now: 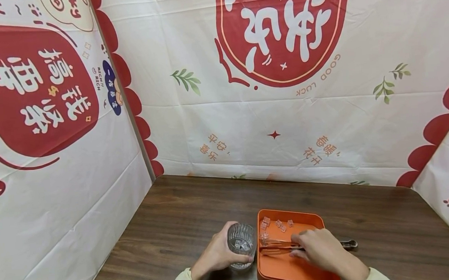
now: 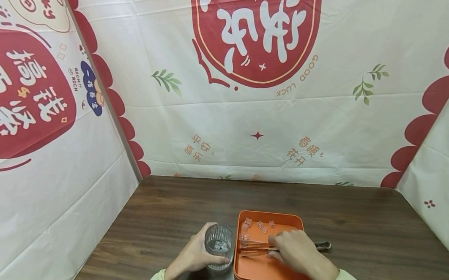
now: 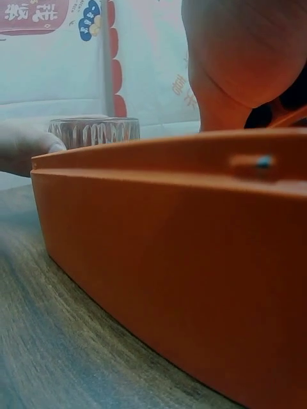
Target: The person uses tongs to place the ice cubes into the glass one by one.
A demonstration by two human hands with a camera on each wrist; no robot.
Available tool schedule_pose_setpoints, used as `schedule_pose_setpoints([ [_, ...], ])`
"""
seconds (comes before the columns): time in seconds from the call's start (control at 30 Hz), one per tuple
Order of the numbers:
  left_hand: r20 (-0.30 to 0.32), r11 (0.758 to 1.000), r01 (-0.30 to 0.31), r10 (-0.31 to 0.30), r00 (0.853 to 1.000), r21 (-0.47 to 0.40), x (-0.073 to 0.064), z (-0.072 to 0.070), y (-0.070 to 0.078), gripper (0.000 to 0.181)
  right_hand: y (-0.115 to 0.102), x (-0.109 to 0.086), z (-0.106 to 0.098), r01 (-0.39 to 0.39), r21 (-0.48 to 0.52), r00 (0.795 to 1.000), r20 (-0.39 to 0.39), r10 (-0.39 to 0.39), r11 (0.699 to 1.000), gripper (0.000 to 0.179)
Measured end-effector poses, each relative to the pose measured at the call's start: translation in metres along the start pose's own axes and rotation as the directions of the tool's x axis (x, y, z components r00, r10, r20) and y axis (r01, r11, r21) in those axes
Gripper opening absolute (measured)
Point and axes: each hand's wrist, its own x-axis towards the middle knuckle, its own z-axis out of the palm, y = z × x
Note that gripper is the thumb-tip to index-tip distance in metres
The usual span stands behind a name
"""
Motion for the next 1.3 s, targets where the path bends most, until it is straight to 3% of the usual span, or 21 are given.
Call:
schedule_pose_setpoints([
  [0.6, 0.005, 1.000, 0.005, -0.005, 1.000, -0.004, -0.0021, 0.0000, 0.0008, 0.087, -0.0029, -0.0035, 0.0005, 0.047, -0.048, 0.996, -0.072, -0.050, 0.998, 0.035],
  [1.3, 0.000, 1.000, 0.003, -0.003, 1.000, 0.005, -0.0006, -0.0001, 0.0019, 0.089, 0.0002, -0.0037, 0.0005, 0.048, -0.061, 0.995, -0.085, -0.053, 0.997, 0.032],
])
